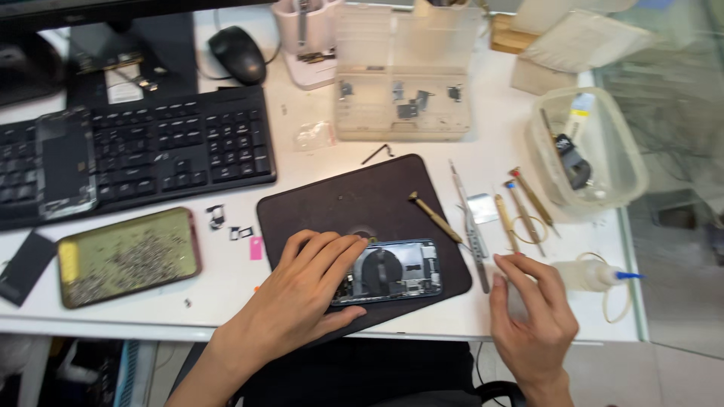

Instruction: The person opens a drawer to retrieve a small adhesive strip, then applies it to the internal frame of a disassembled smartphone. They continue to manipulate internal components, including a ribbon cable and a small circuit board, using their fingers and a precision tool to adjust connections within the device.

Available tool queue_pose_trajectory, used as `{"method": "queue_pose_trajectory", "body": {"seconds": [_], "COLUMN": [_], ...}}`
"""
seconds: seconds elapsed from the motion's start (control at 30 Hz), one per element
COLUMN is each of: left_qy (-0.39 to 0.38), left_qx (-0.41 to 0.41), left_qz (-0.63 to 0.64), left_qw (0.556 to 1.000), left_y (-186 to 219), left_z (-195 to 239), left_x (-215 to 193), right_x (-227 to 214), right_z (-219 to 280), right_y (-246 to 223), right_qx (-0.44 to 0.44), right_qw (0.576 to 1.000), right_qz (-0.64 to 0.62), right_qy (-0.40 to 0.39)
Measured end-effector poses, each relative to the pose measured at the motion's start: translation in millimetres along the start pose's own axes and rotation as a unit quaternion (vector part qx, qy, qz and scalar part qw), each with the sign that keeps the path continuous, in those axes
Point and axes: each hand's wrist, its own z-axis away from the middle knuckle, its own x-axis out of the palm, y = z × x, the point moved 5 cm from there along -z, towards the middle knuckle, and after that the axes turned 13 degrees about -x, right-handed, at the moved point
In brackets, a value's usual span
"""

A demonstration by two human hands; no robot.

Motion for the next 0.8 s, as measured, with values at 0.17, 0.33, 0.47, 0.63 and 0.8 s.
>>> {"method": "queue_pose_trajectory", "body": {"seconds": [0.17,0.33,0.47,0.63,0.8], "left_qy": [0.012,0.057,0.096,0.196,0.284], "left_qx": [-0.014,-0.019,-0.045,-0.12,-0.227], "left_qz": [0.016,0.012,0.023,-0.03,-0.124], "left_qw": [1.0,0.998,0.994,0.973,0.923], "left_y": [-7.3,-6.3,-10.8,-45.4,-120.2], "left_z": [8.3,23.9,52.2,102.7,149.2], "left_x": [-8.8,-17.3,-30.1,-64.2,-115.4], "right_x": [7.3,12.8,22.3,57.9,106.5], "right_z": [8.9,36.6,77.3,136.6,149.0], "right_y": [8.7,29.3,79.0,167.4,240.9], "right_qx": [0.019,0.018,-0.003,-0.054,-0.039], "right_qw": [1.0,1.0,0.995,0.993,0.988], "right_qz": [-0.001,0.011,0.065,0.06,0.047], "right_qy": [-0.009,-0.006,-0.071,-0.084,-0.141]}}
